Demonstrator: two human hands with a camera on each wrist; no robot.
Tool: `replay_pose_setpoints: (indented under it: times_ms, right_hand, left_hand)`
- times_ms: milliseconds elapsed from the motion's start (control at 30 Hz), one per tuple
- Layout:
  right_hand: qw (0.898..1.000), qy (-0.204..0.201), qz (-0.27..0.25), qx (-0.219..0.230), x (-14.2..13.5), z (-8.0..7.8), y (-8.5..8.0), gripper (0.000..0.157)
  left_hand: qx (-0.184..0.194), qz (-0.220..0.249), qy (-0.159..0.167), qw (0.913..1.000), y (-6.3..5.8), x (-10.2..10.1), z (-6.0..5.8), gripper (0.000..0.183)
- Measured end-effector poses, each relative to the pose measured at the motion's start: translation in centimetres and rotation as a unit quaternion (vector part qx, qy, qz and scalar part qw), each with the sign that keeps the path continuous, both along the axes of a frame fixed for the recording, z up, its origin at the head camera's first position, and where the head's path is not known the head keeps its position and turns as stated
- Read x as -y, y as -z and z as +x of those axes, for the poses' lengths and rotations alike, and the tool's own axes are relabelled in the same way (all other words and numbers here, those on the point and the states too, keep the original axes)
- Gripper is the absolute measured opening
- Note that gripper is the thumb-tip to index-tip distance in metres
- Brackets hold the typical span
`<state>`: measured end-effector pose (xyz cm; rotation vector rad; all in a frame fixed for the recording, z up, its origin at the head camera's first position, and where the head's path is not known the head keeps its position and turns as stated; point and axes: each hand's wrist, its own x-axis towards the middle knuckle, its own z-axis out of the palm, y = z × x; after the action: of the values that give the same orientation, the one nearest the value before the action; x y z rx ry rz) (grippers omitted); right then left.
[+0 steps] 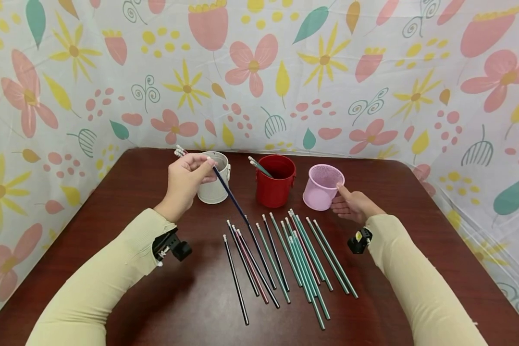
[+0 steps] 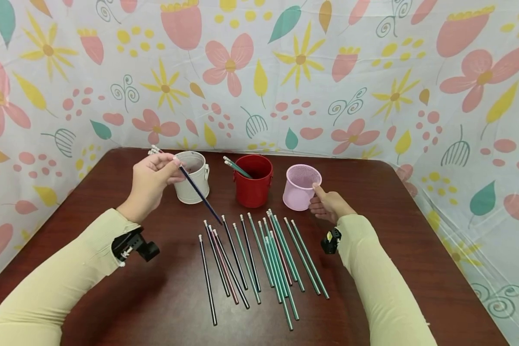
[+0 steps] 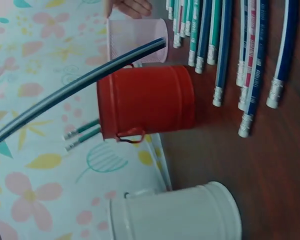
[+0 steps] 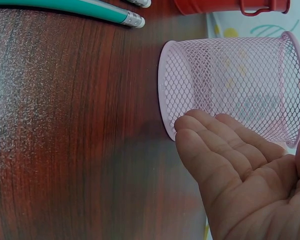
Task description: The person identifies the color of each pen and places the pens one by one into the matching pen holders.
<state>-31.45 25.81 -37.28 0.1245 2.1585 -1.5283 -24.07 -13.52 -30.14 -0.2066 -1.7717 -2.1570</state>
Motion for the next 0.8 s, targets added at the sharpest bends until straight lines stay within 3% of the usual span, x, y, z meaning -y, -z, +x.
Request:
replay_pose_setpoints:
  times_ms: [200,400,600,800]
  right_hand:
    - [1.000,-0.002,0.007,-0.002,0.0,-0.1,0.1,0.082]
    - [1.000,0.006,0.009,-0.003,0.1,0.0,0.0,0.082]
    - [1.000,0.005,0.014,-0.005,0.2,0.2,-0.1,0.081]
    - [1.000,0.007,0.022,-0.005,0.0,0.0,0.0,0.081]
  left_hand:
    - [-0.060,0.017,-0.038,0.9973,-1.4,-2.2,-0.8,0.010]
    - [-0.101,0.033,-0.042,0.9935,-2.6,-5.7,-2.0,0.004]
    - [-0.131,-0.039,-0.053,0.9892,-3.0,-9.6,-3.4,0.006]
    - [-0.161,-0.113,-0.051,0.9791,-2.2,-12.9,-4.2,0.013]
